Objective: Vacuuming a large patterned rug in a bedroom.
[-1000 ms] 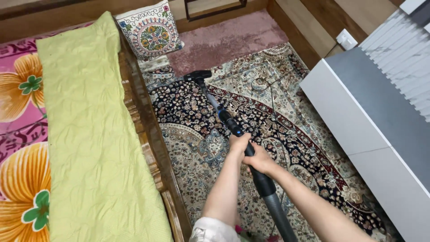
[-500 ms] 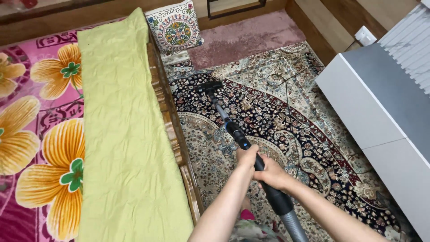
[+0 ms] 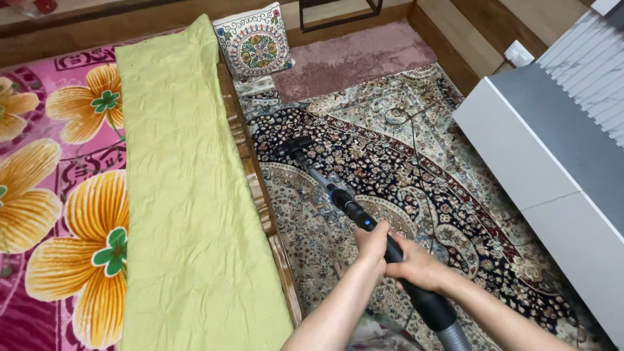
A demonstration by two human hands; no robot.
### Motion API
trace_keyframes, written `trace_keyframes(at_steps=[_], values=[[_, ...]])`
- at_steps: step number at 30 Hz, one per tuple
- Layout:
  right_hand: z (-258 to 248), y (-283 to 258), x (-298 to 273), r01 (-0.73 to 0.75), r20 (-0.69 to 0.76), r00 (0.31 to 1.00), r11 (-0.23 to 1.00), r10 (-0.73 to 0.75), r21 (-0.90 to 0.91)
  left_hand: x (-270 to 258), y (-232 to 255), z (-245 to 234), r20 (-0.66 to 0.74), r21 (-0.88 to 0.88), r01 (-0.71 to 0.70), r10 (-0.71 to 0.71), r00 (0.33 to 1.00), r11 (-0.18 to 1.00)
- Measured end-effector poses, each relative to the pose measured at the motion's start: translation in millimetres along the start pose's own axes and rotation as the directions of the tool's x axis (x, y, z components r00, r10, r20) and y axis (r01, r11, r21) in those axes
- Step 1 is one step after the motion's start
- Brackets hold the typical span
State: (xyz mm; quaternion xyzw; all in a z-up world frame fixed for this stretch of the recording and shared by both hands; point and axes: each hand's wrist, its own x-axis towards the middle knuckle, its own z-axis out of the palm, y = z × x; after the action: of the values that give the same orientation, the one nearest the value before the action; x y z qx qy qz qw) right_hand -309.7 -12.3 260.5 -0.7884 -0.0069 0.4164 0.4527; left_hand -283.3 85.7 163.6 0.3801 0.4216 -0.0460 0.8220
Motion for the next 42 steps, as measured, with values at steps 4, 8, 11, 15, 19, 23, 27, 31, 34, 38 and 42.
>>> trace_keyframes(at_steps=[4,8,11,15,19,23,27,31,34,38,42], values=[[-15,17,40,0.049,0.003,0.999,0.997,-0.049,-0.054,28,-7,7,-0.058,-0.010,0.057,-0.057,0.997,0.998],[-29,-1,92,0.114,0.013,0.993,0.989,-0.114,-0.089,111,-11,13,-0.063,-0.038,-0.082,0.079,0.995,0.996],[-39,-39,120,0.170,0.039,0.985,0.971,-0.165,-0.171,140,14,20,-0.084,-0.063,-0.187,0.181,0.980,0.980],[-61,-48,173,0.198,0.088,0.979,0.951,-0.183,-0.236,168,54,38,-0.145,-0.173,-0.098,0.073,0.987,0.980],[-64,-65,204,0.262,0.124,0.962,0.952,-0.245,-0.157,201,75,37,-0.082,-0.215,-0.172,0.158,0.984,0.961],[-58,-91,217,0.219,0.102,0.972,0.973,-0.210,-0.077,236,94,30,-0.094,-0.145,-0.147,0.134,0.987,0.979],[-42,-78,251,0.176,0.070,0.981,0.982,-0.180,0.061,263,113,14,-0.126,0.165,-0.236,0.257,0.958,0.958],[-29,-81,281,0.302,0.082,0.947,0.947,-0.311,0.108,271,139,6,-0.123,0.176,-0.171,0.194,0.973,0.969],[-19,-90,291,0.252,0.085,0.961,0.958,-0.265,0.138,306,139,-13,-0.120,0.276,-0.165,0.205,0.971,0.947],[-4,-115,365,0.392,0.002,0.918,0.908,-0.397,0.149,362,190,-16,-0.029,0.195,-0.130,0.138,0.990,0.972],[12,-143,386,0.296,0.001,0.953,0.927,-0.304,0.232,387,223,-28,-0.129,0.439,-0.184,0.264,0.956,0.879]])
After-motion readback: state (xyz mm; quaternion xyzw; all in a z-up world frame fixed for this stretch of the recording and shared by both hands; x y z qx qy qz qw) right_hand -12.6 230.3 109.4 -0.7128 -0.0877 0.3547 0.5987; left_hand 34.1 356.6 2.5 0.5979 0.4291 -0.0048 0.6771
